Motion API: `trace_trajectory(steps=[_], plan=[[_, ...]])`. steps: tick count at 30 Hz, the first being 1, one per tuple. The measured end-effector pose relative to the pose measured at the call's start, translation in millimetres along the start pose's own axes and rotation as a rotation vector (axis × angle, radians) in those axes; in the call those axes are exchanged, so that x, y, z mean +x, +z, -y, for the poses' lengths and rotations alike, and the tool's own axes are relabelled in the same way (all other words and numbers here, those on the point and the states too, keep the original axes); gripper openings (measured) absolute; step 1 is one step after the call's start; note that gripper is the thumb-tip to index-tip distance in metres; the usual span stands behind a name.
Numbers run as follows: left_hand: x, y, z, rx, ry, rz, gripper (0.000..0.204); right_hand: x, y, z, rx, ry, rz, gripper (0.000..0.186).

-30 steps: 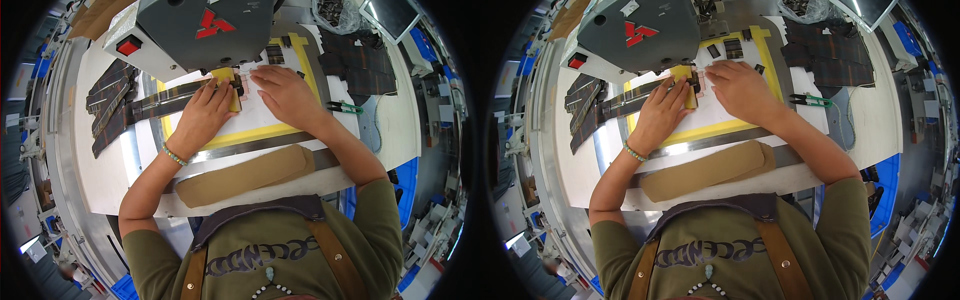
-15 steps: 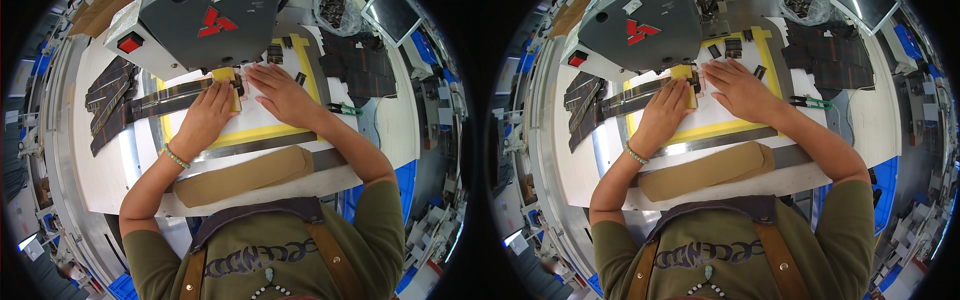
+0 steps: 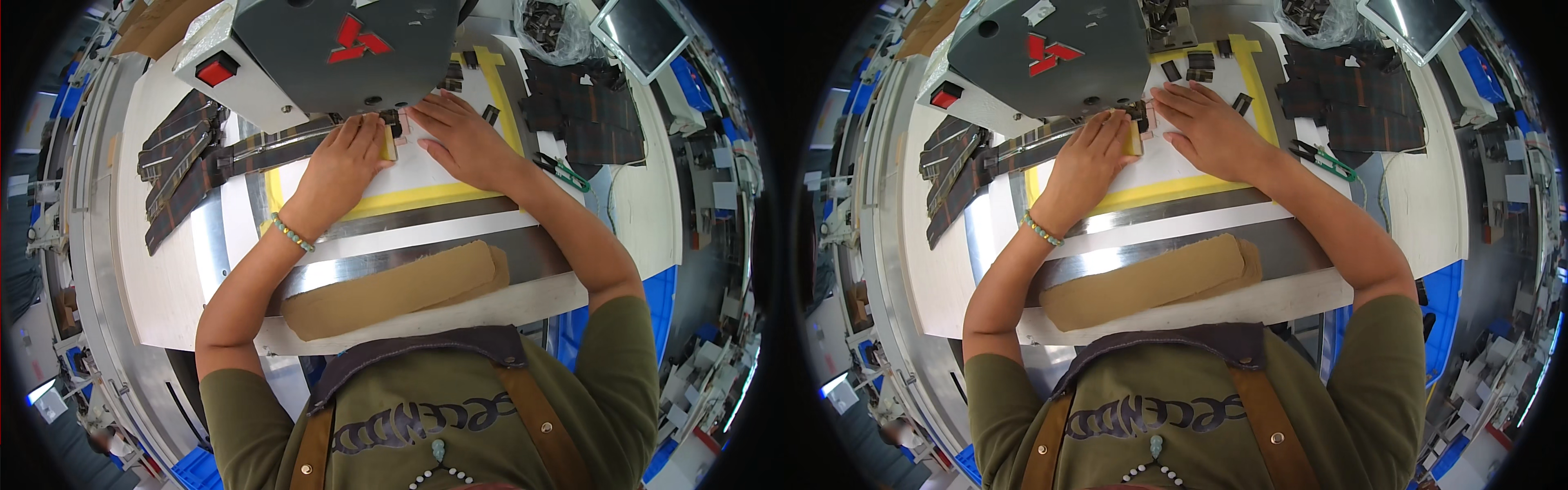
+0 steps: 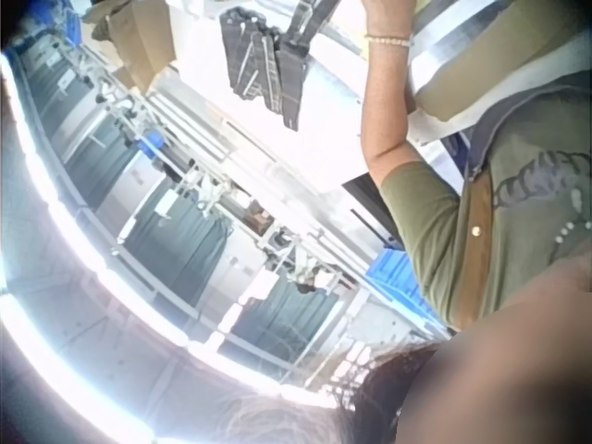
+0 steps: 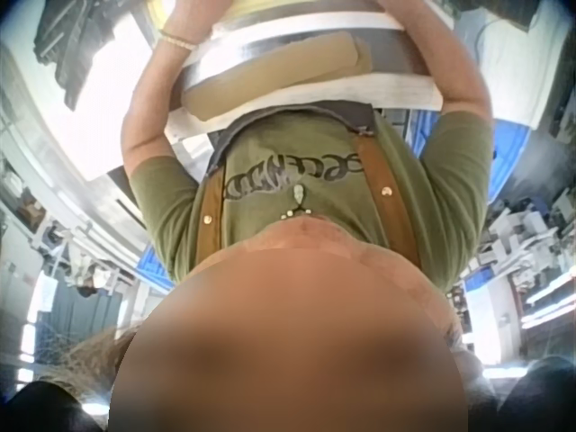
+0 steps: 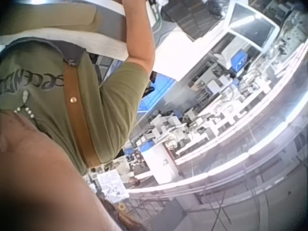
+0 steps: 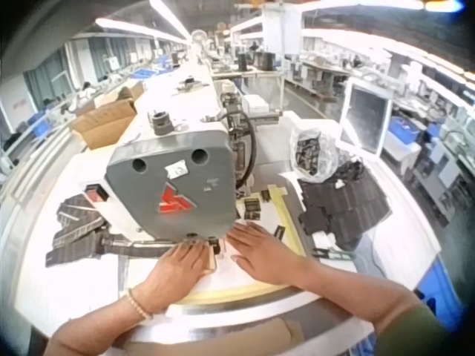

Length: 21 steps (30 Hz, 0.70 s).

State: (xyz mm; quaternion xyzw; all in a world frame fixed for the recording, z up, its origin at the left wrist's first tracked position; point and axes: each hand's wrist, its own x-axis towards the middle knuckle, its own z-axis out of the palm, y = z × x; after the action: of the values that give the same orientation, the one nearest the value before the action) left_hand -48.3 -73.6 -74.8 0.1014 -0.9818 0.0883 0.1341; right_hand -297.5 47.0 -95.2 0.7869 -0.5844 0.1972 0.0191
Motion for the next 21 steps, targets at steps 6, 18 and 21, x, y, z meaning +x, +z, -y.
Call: trace_trajectory(steps=[6,18,21], plan=[[-0.8,2.5,3.2,-0.028,0.004,-0.017,0.060,1.4,-2.1,1.4,0.011,0.003,-0.007,0.050],[1.7,8.1,5.4,-0.013,-0.006,-0.048,0.059,5.5,-2.7,-3.0,0.018,0.047,0.022,0.052],[1.3,8.5,5.8,-0.020,-0.012,-0.050,0.058,3.5,-3.8,-3.4,0.014,0.036,0.023,0.052]])
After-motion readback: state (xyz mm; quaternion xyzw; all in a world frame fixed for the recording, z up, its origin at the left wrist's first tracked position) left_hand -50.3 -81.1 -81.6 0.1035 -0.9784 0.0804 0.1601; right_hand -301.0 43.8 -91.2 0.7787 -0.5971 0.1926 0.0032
